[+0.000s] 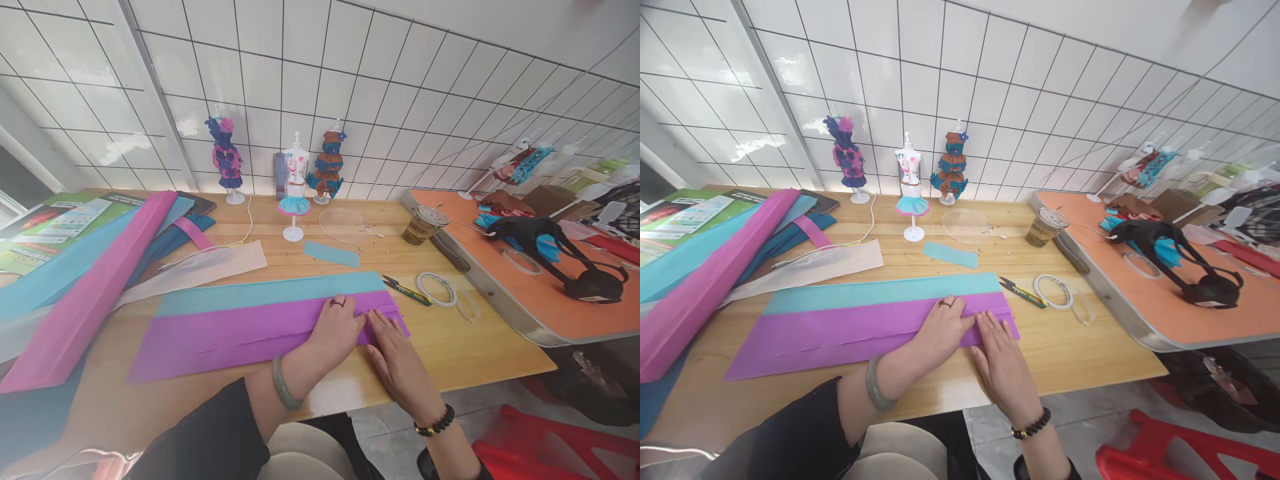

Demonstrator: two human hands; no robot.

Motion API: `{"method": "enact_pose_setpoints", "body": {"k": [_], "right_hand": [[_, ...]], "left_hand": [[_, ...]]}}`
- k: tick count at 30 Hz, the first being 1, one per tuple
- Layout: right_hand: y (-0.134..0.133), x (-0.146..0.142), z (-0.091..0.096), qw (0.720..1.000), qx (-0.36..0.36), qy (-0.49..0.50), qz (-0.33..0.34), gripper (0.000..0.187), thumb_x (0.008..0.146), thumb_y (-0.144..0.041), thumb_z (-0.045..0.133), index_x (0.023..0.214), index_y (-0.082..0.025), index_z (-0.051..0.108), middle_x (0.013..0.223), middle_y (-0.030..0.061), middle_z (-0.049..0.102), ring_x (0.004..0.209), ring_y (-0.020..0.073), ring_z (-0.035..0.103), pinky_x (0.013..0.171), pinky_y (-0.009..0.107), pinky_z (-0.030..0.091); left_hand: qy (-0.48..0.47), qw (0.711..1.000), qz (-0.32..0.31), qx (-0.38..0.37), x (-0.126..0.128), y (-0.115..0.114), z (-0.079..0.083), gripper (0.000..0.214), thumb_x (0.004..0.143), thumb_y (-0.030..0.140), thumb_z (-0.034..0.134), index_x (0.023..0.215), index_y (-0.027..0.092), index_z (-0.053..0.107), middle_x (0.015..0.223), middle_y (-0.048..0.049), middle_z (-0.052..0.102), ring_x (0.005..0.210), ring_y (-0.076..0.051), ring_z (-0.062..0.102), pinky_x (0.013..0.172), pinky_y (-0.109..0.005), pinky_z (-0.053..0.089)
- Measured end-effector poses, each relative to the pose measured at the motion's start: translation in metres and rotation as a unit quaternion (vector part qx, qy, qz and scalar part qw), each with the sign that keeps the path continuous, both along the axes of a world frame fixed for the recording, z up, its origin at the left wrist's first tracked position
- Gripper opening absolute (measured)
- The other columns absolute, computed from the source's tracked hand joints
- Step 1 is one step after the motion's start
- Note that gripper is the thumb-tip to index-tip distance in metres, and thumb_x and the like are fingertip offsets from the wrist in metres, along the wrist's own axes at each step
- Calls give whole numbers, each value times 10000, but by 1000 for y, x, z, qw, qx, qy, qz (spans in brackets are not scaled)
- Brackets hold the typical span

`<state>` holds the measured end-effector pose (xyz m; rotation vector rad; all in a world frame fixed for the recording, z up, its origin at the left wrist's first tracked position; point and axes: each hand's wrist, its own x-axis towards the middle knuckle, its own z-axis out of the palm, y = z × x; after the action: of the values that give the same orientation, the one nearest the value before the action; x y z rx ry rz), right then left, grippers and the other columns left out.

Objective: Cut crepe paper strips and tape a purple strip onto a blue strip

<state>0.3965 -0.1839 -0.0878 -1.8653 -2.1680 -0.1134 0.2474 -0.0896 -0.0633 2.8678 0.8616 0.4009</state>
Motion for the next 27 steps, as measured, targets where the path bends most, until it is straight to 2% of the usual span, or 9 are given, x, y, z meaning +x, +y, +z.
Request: {"method": "enact_pose_setpoints", "body": {"k": [4, 10, 14, 17, 23, 27], "right_hand": [[0, -5, 2, 1000, -10, 23, -1, 562, 893, -346, 335, 1399, -178, 157, 1379, 108, 360, 1275, 219, 308, 1021, 462, 310], [1, -7, 5, 1000, -3, -5, -6, 500, 884, -374, 367, 1332, -152, 335, 1347, 120, 407, 1269, 231, 318, 1032, 461, 293], [4, -15, 5, 999, 31, -23, -7, 450, 877, -385, 393, 1251, -140, 447, 1305, 143, 455, 1231, 250, 378, 1011, 475, 321], [7, -26, 8, 998, 42, -34, 18, 425, 883, -342, 401, 1239, -117, 454, 1284, 148, 477, 1216, 240, 401, 1009, 466, 336], [14, -55, 13, 995, 31, -32, 88, 424, 881, -308, 413, 1259, -117, 436, 1313, 133, 449, 1248, 227, 356, 1015, 451, 347], [16, -60, 11, 996, 13, -39, 77, 443, 882, -326, 409, 1260, -96, 437, 1323, 136, 435, 1255, 232, 342, 1016, 446, 346]], "left_hand": [[2, 1000, 8, -21, -12, 2, 3, 215, 862, 161, 395, 1038, 209, 511, 937, -59, 491, 925, -199, 426, 795, -322, 381], [0, 989, 104, -104, -59, 11, 12, 120, 839, 185, 454, 925, 170, 535, 916, -55, 510, 907, -185, 456, 791, -307, 387], [-12, 983, 118, -142, -83, 14, 14, 172, 853, 174, 416, 808, 175, 582, 853, -39, 514, 859, -169, 472, 776, -293, 388], [-24, 982, 112, -152, -89, 16, 12, 207, 856, 191, 411, 780, 179, 603, 832, -38, 512, 853, -171, 476, 780, -300, 386], [-27, 982, 117, -146, -86, 17, 9, 234, 860, 237, 415, 780, 168, 624, 819, -49, 528, 841, -173, 497, 777, -306, 387], [-25, 980, 136, -147, -86, 17, 11, 247, 862, 258, 414, 786, 170, 632, 816, -49, 544, 824, -173, 507, 761, -302, 389]]}}
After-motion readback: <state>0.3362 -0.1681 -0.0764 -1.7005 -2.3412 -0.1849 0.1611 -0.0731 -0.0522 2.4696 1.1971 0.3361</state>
